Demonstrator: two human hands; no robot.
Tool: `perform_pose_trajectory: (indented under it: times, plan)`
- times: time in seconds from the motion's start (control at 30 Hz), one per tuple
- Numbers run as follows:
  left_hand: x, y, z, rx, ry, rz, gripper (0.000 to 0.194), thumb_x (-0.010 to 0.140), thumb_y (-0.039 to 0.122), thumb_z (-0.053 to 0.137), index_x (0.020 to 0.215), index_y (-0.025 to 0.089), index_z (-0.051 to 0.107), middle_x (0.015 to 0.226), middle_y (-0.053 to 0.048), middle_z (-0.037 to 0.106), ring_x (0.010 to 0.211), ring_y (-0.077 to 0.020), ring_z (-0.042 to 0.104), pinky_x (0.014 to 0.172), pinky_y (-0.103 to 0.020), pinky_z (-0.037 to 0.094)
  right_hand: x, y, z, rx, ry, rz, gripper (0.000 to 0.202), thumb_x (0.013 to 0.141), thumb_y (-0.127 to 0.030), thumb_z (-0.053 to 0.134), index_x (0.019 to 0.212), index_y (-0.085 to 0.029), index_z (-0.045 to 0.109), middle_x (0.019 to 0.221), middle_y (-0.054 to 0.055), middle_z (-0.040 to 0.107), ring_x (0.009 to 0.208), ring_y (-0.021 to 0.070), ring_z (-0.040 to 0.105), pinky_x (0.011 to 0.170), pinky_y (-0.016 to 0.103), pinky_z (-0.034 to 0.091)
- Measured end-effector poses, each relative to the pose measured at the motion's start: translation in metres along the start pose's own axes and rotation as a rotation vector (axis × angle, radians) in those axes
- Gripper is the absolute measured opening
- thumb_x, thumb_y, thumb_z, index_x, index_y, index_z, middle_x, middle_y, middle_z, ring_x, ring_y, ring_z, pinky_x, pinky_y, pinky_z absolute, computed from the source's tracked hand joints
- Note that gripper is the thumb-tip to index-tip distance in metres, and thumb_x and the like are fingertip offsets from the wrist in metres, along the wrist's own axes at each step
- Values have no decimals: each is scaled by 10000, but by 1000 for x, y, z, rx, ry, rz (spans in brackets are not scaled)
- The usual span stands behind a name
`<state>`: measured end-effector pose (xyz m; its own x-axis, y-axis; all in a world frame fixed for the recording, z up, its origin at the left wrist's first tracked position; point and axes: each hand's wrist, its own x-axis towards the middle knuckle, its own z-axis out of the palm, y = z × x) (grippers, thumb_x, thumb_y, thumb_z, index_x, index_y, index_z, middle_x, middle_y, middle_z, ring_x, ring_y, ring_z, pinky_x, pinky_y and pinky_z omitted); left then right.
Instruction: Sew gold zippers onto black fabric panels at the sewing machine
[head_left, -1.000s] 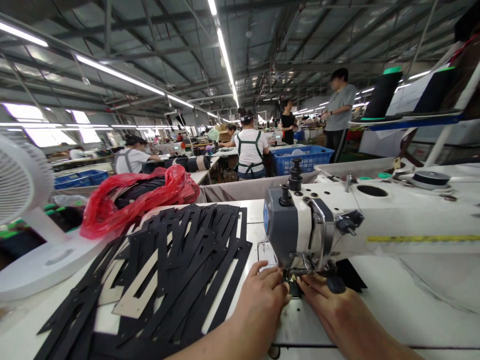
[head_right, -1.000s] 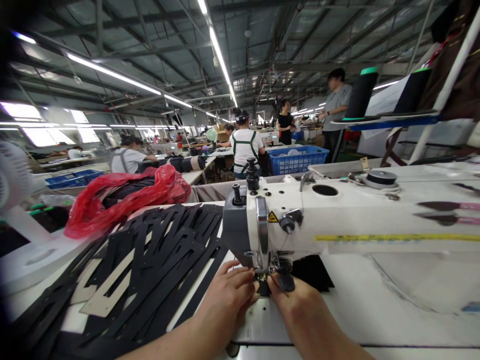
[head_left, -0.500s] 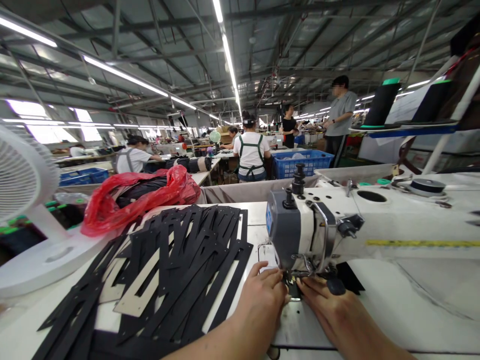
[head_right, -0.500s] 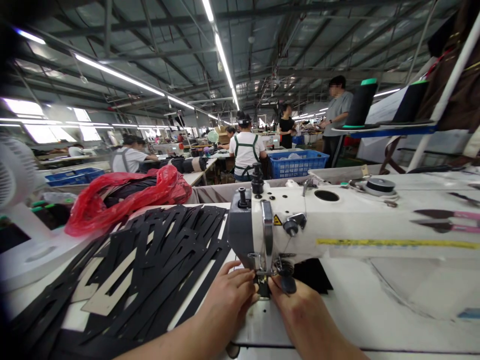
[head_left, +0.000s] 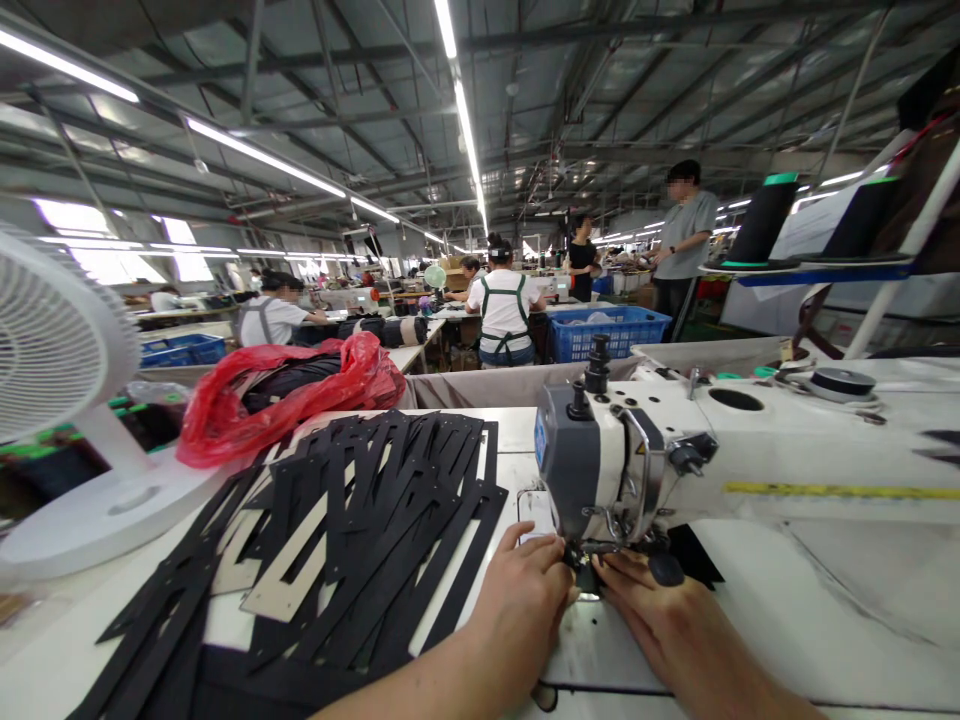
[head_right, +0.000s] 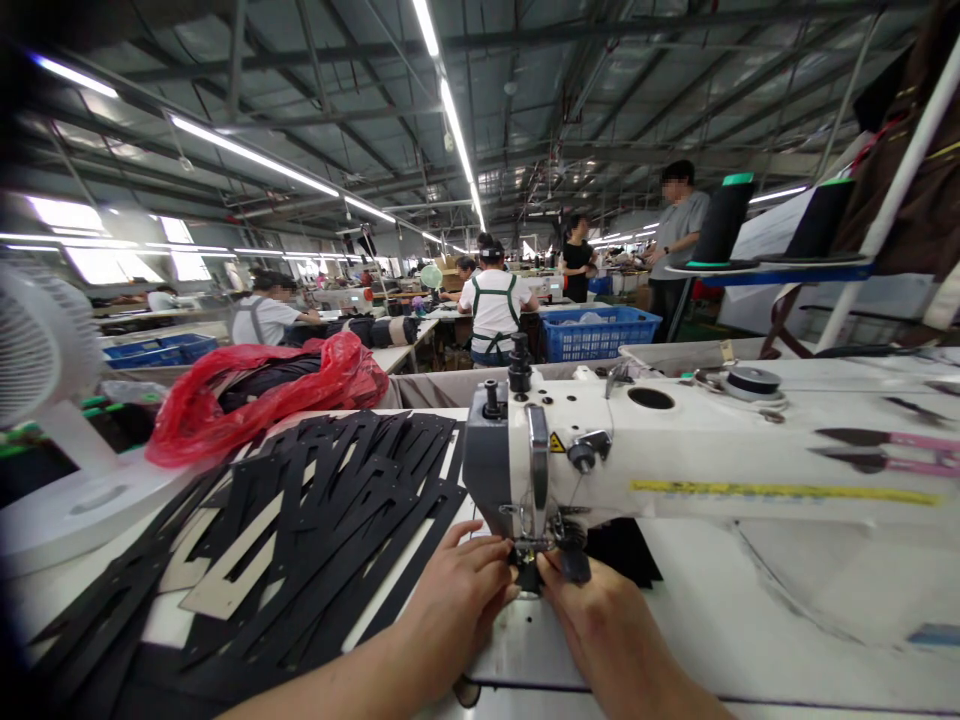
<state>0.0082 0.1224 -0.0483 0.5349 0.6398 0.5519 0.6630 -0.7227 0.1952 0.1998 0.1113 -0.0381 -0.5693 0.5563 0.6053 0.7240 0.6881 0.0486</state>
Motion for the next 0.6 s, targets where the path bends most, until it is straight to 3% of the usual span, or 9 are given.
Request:
perform_pose_trajectory:
  times: [0.27, 0.6]
  plan:
    - [2, 3, -8, -3, -41, -23, 84, 848, 212, 601, 785, 171, 639, 956, -50, 683, 955, -193, 614, 1001, -412, 344, -6, 7, 1, 23, -28, 19, 291, 906, -171, 364, 1057, -149, 613, 1021, 91, 679, 902, 189, 659, 764, 293, 558]
    - [1, 8, -14, 35, -34, -60, 32, 827, 192, 636, 807, 178, 657, 967, -29, 674, 946, -170, 609, 984, -389, 365, -12, 10, -11, -49, 37, 45, 273, 874, -241, 463, 1090, -137, 594, 1067, 141, 650, 992, 250, 621, 816, 400, 540]
